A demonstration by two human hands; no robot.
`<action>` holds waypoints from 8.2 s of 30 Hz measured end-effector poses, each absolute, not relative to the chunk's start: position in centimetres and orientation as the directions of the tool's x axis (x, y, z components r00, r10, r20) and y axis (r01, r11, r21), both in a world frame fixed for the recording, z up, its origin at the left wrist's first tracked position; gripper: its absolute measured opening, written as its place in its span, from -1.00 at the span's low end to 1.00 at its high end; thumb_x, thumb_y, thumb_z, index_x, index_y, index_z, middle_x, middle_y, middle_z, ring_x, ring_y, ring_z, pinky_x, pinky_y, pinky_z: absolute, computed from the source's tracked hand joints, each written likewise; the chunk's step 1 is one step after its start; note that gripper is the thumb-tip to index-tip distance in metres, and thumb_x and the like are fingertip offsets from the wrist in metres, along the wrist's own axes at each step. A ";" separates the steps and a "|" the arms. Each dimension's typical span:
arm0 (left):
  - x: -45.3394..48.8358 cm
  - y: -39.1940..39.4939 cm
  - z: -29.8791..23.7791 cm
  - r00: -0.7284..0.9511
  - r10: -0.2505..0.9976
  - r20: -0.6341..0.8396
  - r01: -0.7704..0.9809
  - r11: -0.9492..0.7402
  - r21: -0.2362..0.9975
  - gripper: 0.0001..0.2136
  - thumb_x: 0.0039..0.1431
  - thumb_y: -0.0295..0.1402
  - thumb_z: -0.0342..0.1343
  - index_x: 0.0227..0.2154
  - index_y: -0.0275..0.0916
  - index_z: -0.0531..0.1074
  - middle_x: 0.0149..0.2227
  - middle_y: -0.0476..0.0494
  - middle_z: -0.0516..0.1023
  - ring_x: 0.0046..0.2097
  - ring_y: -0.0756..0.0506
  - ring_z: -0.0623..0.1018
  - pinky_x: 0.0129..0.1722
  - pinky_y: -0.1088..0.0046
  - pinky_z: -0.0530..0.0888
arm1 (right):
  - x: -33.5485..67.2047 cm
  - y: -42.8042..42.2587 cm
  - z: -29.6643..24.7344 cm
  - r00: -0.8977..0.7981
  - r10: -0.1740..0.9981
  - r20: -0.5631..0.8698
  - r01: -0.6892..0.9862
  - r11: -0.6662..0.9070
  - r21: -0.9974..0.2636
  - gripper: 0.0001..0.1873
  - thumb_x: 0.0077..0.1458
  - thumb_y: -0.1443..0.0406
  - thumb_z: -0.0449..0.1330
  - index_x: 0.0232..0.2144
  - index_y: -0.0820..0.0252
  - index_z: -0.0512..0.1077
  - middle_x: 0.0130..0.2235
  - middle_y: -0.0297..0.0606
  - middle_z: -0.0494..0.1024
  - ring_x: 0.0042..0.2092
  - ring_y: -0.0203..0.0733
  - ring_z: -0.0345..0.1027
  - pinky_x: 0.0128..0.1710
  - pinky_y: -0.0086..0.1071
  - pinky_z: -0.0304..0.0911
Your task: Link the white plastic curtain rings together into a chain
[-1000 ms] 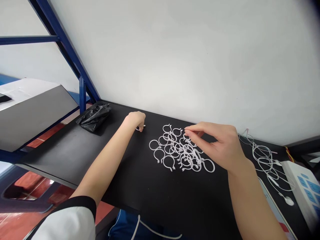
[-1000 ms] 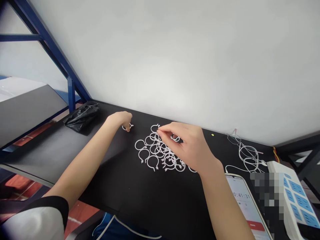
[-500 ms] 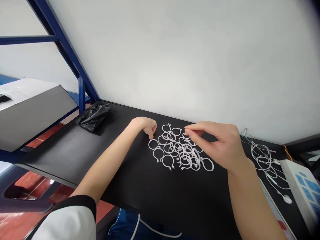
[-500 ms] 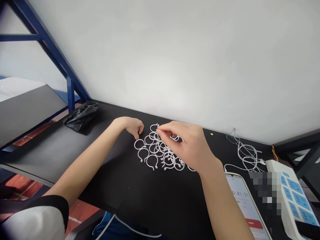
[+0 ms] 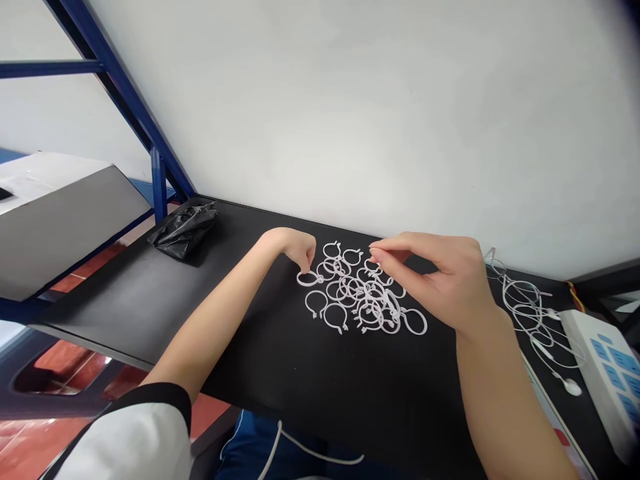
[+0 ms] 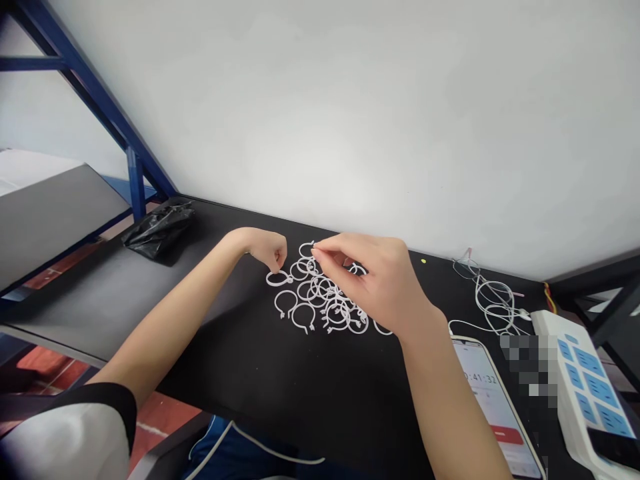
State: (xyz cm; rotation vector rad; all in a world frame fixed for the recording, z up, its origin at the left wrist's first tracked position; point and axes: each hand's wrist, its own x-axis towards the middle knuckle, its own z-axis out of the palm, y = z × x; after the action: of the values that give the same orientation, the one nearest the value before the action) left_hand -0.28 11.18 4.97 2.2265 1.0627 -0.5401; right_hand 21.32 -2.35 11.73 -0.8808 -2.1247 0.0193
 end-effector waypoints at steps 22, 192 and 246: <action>-1.3 3.9 13.4 0.767 0.574 0.287 0.164 -0.607 0.778 -0.94 0.04 -0.48 0.18 -0.42 -0.31 0.55 -0.66 0.16 0.11 -0.57 0.13 0.16 -0.53 0.60 0.22 | 20.1 -4.4 12.2 -0.367 0.580 0.728 0.374 0.808 -0.455 -0.43 0.01 0.38 0.39 0.09 0.00 0.43 -0.23 -0.32 0.63 -0.40 -0.28 0.49 -0.40 -0.33 0.52; 0.9 0.1 13.1 0.613 0.384 0.691 0.342 -0.917 0.206 -0.76 0.16 -0.25 0.04 -0.15 -0.26 0.31 -0.60 0.13 0.36 -0.58 0.07 0.36 -0.56 0.60 0.26 | 21.8 -4.1 13.1 -0.245 0.418 0.875 0.522 0.817 -0.245 -0.56 -0.09 0.51 0.42 -0.21 -0.12 0.60 -0.38 -0.40 0.65 -0.51 -0.18 0.48 -0.65 -0.27 0.41; 0.9 0.0 13.1 0.591 0.338 0.733 0.372 -0.920 0.125 -0.82 0.21 -0.24 0.02 -0.23 -0.23 0.25 -0.52 0.10 0.46 -0.61 0.11 0.32 -0.60 0.61 0.19 | 21.8 -4.0 12.9 -0.253 0.352 0.901 0.497 0.846 -0.191 -0.53 -0.10 0.59 0.38 -0.21 -0.04 0.61 -0.35 -0.41 0.66 -0.46 -0.21 0.50 -0.61 -0.30 0.39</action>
State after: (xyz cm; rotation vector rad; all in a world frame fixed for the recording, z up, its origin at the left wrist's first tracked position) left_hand 0.87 0.00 13.07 2.8384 0.6333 1.2938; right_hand 21.83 -4.05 12.85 -0.6372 -1.8675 -0.1569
